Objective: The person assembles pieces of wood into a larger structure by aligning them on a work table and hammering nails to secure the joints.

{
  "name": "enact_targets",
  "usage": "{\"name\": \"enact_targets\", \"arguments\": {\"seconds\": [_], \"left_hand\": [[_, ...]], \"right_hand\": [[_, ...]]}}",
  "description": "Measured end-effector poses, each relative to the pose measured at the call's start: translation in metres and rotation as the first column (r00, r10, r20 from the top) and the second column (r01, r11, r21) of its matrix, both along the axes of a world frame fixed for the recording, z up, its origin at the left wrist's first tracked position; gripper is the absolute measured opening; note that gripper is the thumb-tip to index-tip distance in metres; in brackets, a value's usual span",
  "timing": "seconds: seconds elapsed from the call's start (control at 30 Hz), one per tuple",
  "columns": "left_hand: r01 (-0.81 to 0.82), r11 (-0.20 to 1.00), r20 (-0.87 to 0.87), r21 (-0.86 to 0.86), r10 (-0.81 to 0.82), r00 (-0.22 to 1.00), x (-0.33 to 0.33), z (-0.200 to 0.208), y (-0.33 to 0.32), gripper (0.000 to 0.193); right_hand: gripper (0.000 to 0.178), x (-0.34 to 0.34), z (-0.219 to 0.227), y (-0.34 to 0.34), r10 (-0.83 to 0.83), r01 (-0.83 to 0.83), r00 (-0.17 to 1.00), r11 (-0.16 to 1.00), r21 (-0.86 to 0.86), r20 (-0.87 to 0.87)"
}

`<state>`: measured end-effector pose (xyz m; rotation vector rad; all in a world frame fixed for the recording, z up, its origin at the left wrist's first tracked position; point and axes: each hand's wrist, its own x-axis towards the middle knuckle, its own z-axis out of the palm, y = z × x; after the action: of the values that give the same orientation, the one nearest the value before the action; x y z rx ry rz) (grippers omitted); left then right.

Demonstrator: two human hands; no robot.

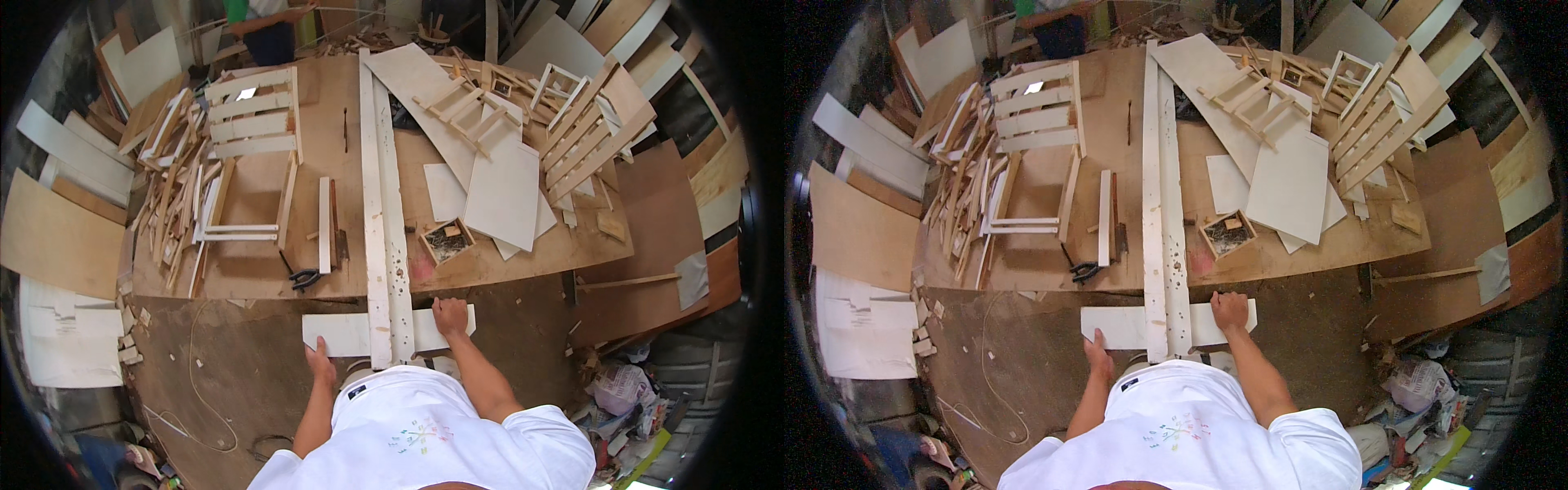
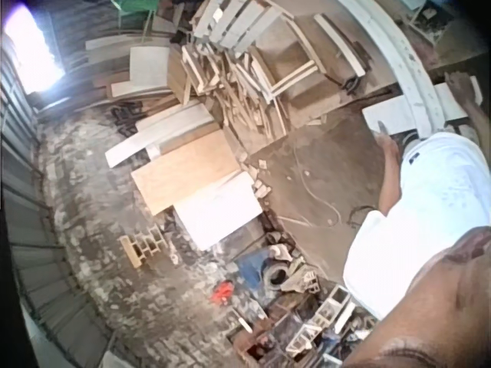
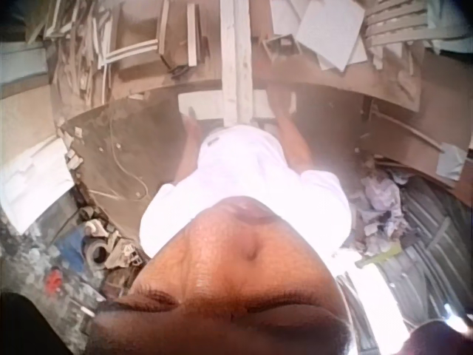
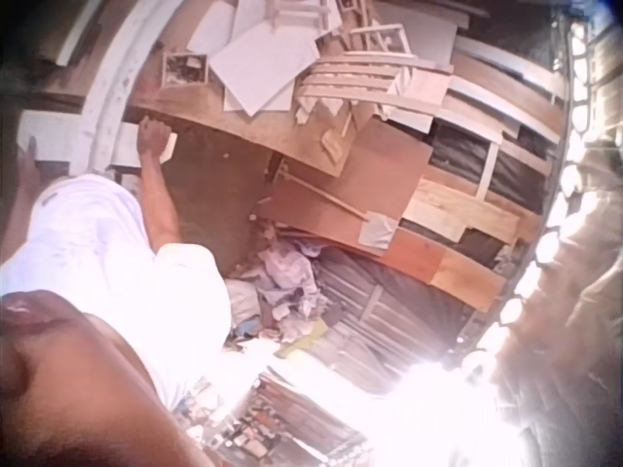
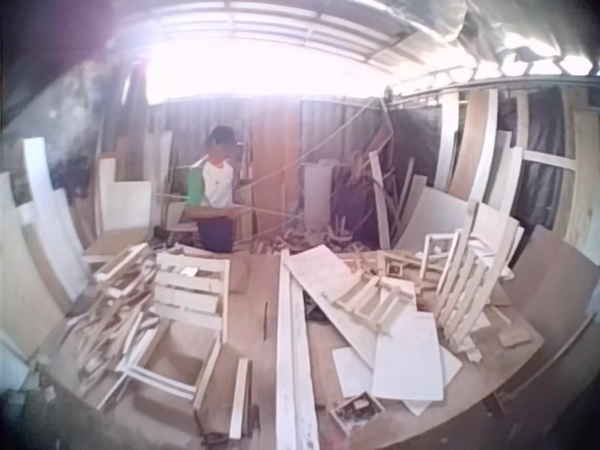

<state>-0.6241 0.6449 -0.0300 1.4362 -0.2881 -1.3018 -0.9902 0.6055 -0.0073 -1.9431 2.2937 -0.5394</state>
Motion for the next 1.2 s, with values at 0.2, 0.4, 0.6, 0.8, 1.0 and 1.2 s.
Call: {"name": "enact_targets", "arguments": {"seconds": [0.2,0.4,0.6,0.8,1.0,1.2], "left_hand": [[-0.025,0.999,-0.022,0.042,0.026,0.999,0.021,0.014,-0.009,0.045],[-0.05,0.998,-0.038,-0.026,0.049,0.998,0.026,0.018,-0.016,0.039],[-0.036,0.999,-0.101,-0.004,0.035,0.994,0.041,-0.009,-0.034,0.039],[-0.058,0.998,-0.123,0.007,0.059,0.991,0.039,-0.011,-0.035,0.037],[-0.003,1.0,-0.176,-0.023,-0.001,0.984,0.042,0.001,-0.029,0.04],[-0.008,0.999,-0.207,0.037,0.015,0.978,0.041,-0.036,-0.03,0.04]], "right_hand": [[0.045,0.02,-0.001,-0.002,-0.006,0.007,1.0,0.999,0.035,-0.015],[0.048,0.027,-0.004,-0.008,0.021,-0.017,0.998,0.998,0.068,-0.051],[0.05,0.036,0.004,-0.028,-0.02,0.022,0.999,0.997,0.071,-0.028],[0.052,0.038,0.01,-0.03,-0.016,0.018,0.999,0.997,0.077,-0.031],[0.05,0.036,0.012,-0.028,-0.049,0.052,0.997,0.998,0.042,-0.055],[0.049,0.039,-0.007,-0.03,-0.024,0.036,0.993,0.994,0.1,-0.12]]}}
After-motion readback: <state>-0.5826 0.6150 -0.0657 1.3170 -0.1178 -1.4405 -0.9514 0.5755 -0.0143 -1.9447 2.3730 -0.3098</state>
